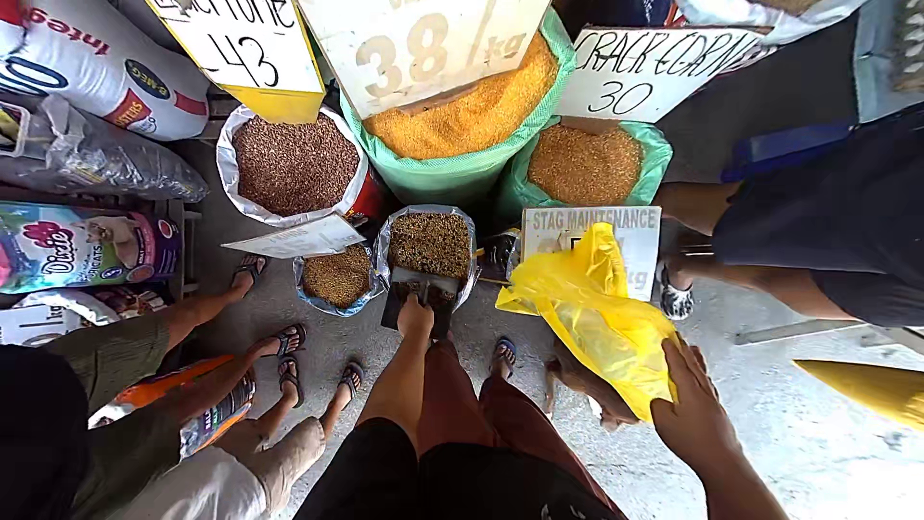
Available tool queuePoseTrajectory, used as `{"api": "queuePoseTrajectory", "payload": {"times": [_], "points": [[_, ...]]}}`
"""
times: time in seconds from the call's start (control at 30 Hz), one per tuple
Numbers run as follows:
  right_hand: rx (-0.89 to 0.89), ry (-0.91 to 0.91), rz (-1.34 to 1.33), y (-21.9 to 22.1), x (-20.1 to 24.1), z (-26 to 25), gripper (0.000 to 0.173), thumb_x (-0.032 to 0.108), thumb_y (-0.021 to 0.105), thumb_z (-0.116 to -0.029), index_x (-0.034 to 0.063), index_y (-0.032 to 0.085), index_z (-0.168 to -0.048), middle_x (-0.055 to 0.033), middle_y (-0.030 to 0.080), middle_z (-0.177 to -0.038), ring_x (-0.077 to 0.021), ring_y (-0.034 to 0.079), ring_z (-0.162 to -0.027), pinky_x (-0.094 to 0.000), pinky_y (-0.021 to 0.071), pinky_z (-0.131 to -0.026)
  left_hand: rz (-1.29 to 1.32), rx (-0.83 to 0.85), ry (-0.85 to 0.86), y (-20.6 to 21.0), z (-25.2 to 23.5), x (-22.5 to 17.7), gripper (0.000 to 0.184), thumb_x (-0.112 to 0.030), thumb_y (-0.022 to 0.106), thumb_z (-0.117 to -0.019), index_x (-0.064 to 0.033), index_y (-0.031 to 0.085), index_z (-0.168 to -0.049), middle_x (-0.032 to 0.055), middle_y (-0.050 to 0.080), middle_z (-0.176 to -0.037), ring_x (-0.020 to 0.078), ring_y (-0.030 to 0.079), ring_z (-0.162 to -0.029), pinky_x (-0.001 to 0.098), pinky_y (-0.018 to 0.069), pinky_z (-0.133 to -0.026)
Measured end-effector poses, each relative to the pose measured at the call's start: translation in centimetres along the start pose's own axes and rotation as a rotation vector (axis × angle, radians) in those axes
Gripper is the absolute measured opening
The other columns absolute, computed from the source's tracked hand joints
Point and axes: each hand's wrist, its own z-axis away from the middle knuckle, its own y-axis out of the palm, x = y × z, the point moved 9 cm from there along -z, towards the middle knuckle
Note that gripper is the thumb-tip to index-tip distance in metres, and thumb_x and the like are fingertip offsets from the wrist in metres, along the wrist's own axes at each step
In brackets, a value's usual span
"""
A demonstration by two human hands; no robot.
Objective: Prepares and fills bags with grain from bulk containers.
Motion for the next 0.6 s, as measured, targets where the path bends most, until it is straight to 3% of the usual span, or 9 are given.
{"api": "queuePoseTrajectory", "payload": {"times": [0.3, 0.47, 0.6], "points": [[0.052, -0.101, 0.061, -3.6, -1.1, -2.0, 0.088, -0.002, 0.054, -0.0716, 0.0001, 0.036, -0.157, -0.0256, 0.026, -0.165, -0.0453, 0.021, -0.154, -0.0652, 0.0190, -0.122, 0.072, -0.074, -0.004, 2.6, 2.2, 5.5, 0.043, -0.027, 0.061, -0.0979, -0.0143, 0.060, -0.139, 0.0144, 0.070, -0.126, 0.0322, 0.067, -0.117, 0.0572, 0.0533, -0.097], [0.042, -0.195, 0.068, -6.4, -1.3, -3.2, 0.086, 0.003, 0.056, -0.0715, 0.0023, 0.040, -0.156, -0.0272, 0.031, -0.162, -0.0463, 0.029, -0.151, -0.0661, 0.0288, -0.118, 0.131, -0.127, -0.019, 3.8, 3.6, 7.7, 0.041, -0.025, 0.063, -0.0966, -0.0111, 0.062, -0.136, 0.0157, 0.070, -0.124, 0.0333, 0.068, -0.116, 0.0577, 0.0533, -0.096], [0.093, -0.170, 0.074, -8.0, -0.3, -3.9, 0.084, -0.003, 0.057, -0.0770, 0.0089, 0.038, -0.158, -0.0198, 0.029, -0.166, -0.0409, 0.032, -0.151, -0.0668, 0.0335, -0.114, 0.193, -0.208, 0.006, 3.9, 4.7, 8.1, 0.041, -0.025, 0.066, -0.0950, -0.0092, 0.064, -0.132, 0.0166, 0.071, -0.121, 0.0334, 0.068, -0.115, 0.0572, 0.0527, -0.098]]}}
